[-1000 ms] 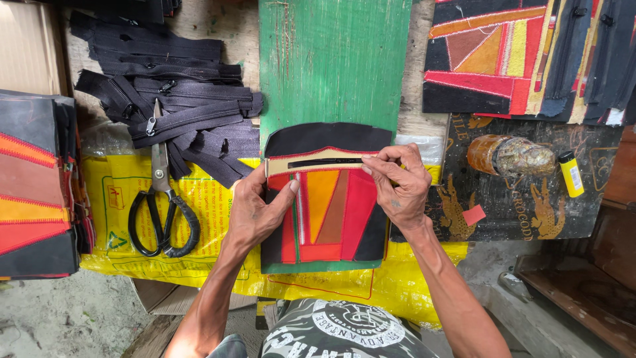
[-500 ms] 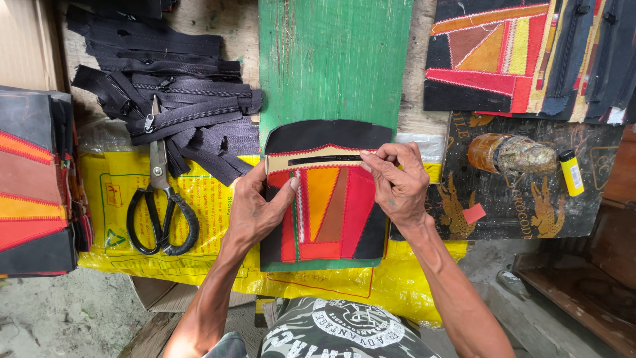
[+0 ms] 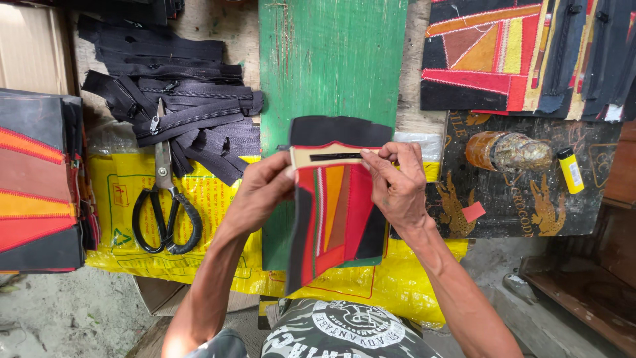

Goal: The person attaches zippers to colorful patchwork fabric pouch pieces at a workbench. They fold the top edge of each fabric panel over a zipper tape, align and press the fold by hand, then set the finished piece aside and pick up the next panel and zipper.

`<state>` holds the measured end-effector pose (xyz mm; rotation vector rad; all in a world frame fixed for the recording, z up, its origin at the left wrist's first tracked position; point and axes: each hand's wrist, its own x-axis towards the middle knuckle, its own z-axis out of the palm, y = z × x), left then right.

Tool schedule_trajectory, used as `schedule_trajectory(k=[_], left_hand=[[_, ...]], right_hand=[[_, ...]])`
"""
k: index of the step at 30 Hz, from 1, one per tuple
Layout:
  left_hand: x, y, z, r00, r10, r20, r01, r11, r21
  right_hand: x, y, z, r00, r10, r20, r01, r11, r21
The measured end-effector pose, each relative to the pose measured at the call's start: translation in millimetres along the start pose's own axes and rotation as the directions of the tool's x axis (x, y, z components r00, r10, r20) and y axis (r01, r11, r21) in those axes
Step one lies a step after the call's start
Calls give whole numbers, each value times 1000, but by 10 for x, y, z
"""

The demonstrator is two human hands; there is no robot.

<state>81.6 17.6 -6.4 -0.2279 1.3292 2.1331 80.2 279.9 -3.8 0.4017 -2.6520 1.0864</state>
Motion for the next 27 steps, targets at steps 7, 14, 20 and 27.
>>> schedule_trajectory(k=[7, 14, 20, 27], left_hand=[[250, 169, 132, 876, 454, 165, -357, 379, 854], [373, 296, 81, 794, 541, 277, -373, 74, 925], [406, 246, 14, 798, 551, 244, -316, 38, 948], [456, 210, -31, 785, 566, 250, -308, 7, 951]], right_hand=[[45, 61, -91, 999, 11, -41, -13, 999, -53], [64, 80, -57, 994, 105, -25, -101, 986, 134], [91, 107, -4, 996, 68, -54, -60, 988, 141], [83, 139, -6, 997, 80, -20, -76, 986, 150]])
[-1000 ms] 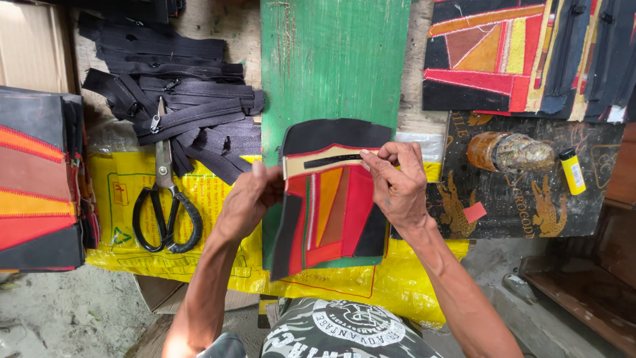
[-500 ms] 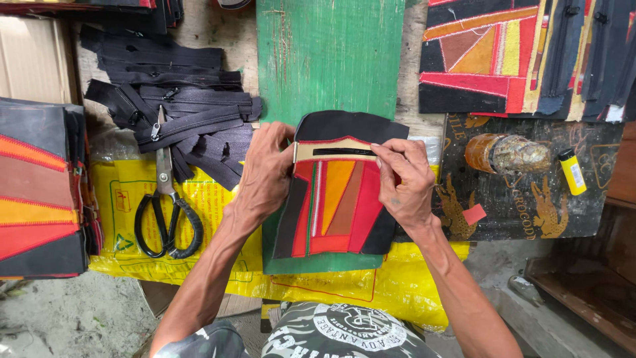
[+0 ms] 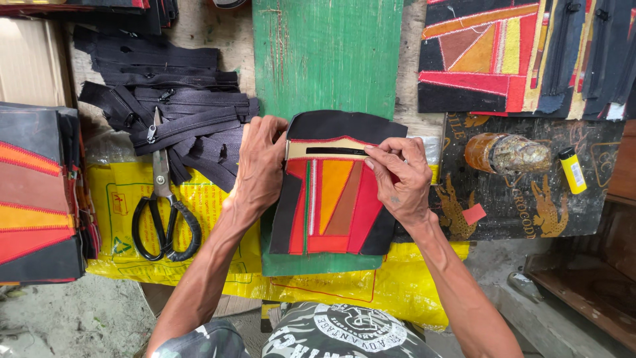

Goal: The person attaches zippers to colorful patchwork fabric pouch pieces at a workbench. They fold the top edge of each fabric panel over a zipper tape, align and press the fold by hand, then set the finished piece aside and pick up the next panel and zipper.

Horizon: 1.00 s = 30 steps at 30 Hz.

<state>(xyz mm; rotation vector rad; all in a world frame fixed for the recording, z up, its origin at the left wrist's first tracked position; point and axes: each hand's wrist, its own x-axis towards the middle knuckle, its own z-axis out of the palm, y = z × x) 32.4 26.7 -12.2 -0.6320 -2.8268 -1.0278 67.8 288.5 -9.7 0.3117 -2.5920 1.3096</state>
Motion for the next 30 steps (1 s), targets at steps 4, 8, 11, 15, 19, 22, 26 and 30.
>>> schedule_trajectory(k=[4, 8, 11, 15, 19, 22, 26, 30], left_hand=[[10, -9, -15, 1000, 0, 8, 0, 1000, -11], [27, -14, -50, 1000, 15, 21, -15, 999, -35], [47, -22, -74, 999, 13, 46, -11, 999, -41], [73, -45, -101, 998, 31, 52, -27, 997, -76], [75, -67, -106, 998, 25, 56, -20, 997, -77], [76, -82, -99, 998, 33, 55, -28, 996, -84], [106, -107, -104, 998, 28, 65, -21, 994, -105], [159, -129, -177, 997, -33, 76, 43, 990, -132]], right_hand=[[6, 20, -4, 999, -20, 26, 21, 999, -24], [25, 49, -30, 995, -68, 75, 72, 996, -61], [49, 62, -55, 988, -107, 111, 116, 990, -76], [82, 65, -58, 990, -96, 103, 100, 994, -36], [93, 62, -52, 992, -76, 104, 78, 997, -7], [104, 62, -52, 988, -89, 122, 93, 995, -24], [135, 30, -91, 976, -103, 189, 118, 990, -71], [160, -54, -80, 975, -110, 194, 140, 979, -150]])
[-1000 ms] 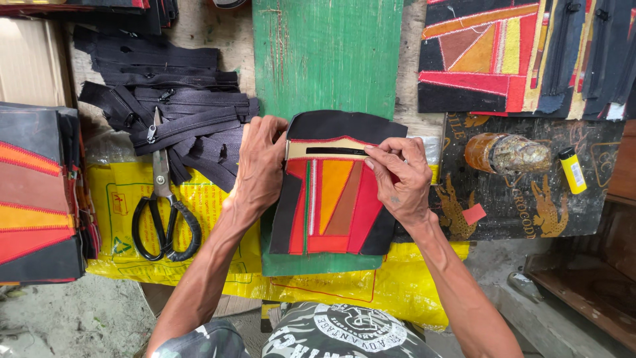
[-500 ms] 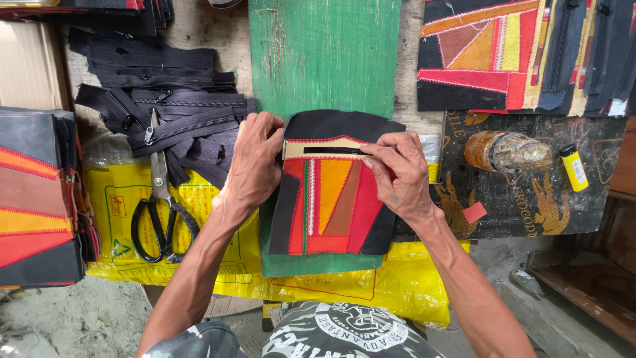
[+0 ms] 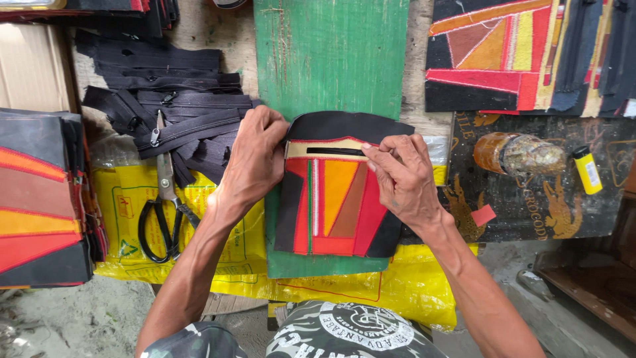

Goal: The person attaches zippers to colorful patchwork fabric pouch pieces at a workbench. They fold the top edge of each fabric panel over a zipper tape, align and press the fold by hand, then set the finished piece aside and pick up the next panel and zipper.

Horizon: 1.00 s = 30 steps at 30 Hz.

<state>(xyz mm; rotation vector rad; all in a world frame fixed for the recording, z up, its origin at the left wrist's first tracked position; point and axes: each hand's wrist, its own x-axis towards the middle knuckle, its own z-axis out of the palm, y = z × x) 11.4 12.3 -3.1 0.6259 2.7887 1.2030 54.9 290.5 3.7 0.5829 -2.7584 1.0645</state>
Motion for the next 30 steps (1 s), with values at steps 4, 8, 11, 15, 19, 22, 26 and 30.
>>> schedule_trajectory(k=[4, 8, 11, 15, 19, 22, 26, 30], left_hand=[[63, 19, -94, 996, -91, 23, 93, 992, -87], [131, 54, -136, 988, -141, 70, 147, 984, -98], [143, 77, -164, 988, -138, 75, 145, 985, -92], [147, 88, -192, 987, -132, 90, 141, 985, -99], [155, 89, -203, 987, -125, 97, 134, 987, -85], [162, 90, -212, 987, -126, 99, 135, 987, -83], [183, 84, -228, 981, -152, 121, 162, 984, -78], [221, 70, -242, 979, -150, 139, 164, 981, -100]], right_hand=[[25, -91, 107, 997, 22, -70, -23, 1000, -8], [31, -70, 153, 992, 88, -86, -81, 993, 81], [25, -47, 160, 991, 106, -79, -99, 991, 90], [27, -39, 173, 991, 100, -86, -91, 991, 97], [25, -41, 182, 991, 109, -71, -103, 991, 89], [21, -39, 185, 995, 87, -45, -83, 994, 73], [27, -43, 176, 999, 40, -7, -39, 999, 18], [56, -53, 139, 999, 5, 50, -2, 998, -60]])
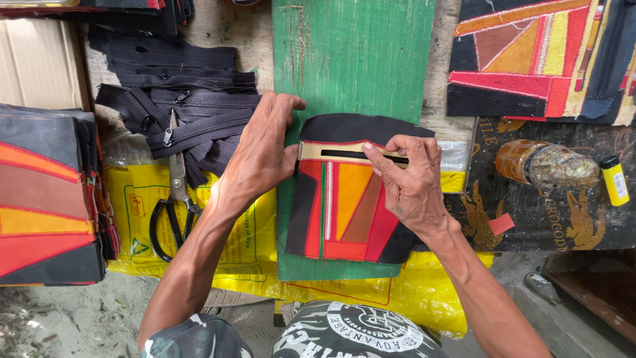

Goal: The person attaches zippers to colorful patchwork fabric pouch pieces at a workbench. They fold the top edge of each fabric panel over a zipper tape, align and press the fold by hand, then set the finished piece aside and pick up the next panel and zipper.

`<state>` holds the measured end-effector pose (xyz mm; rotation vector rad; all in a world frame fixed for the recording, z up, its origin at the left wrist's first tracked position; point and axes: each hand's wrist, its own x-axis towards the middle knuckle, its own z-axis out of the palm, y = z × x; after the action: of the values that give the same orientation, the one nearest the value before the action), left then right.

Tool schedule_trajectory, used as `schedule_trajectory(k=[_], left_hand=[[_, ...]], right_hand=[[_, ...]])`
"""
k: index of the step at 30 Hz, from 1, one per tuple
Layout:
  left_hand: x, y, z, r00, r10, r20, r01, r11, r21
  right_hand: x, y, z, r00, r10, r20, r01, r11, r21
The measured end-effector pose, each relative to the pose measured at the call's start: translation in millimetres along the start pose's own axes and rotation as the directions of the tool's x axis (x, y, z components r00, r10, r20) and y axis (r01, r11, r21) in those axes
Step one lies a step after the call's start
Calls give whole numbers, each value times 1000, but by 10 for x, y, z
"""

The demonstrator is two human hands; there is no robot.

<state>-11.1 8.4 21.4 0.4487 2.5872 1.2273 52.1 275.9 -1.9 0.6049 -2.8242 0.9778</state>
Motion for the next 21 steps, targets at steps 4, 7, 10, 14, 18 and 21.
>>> schedule_trajectory(k=[4, 7, 10, 14, 18, 21], left_hand=[[37, -3, -18, 1000, 9, 11, -9, 1000, -13], [52, -1, -28, 1000, -19, 18, 20, 1000, -14], [59, -1, -29, 1000, -25, 18, 26, 1000, -11], [66, -13, -30, 999, -28, 26, 29, 999, -15], [78, -33, -33, 999, -22, 24, 22, 1000, -9], [86, -42, -38, 998, -41, 42, 42, 999, -9]], right_hand=[[27, -20, -52, 999, -10, 47, 11, 1000, -16], [37, -49, -53, 999, 17, 46, -16, 1000, -4], [49, -99, 34, 999, 46, -8, -46, 999, 4], [68, -141, 175, 994, 79, -78, -71, 992, 102], [71, -127, 179, 999, 28, -46, -24, 997, 75], [82, -125, 161, 999, -31, 9, 31, 999, 12]])
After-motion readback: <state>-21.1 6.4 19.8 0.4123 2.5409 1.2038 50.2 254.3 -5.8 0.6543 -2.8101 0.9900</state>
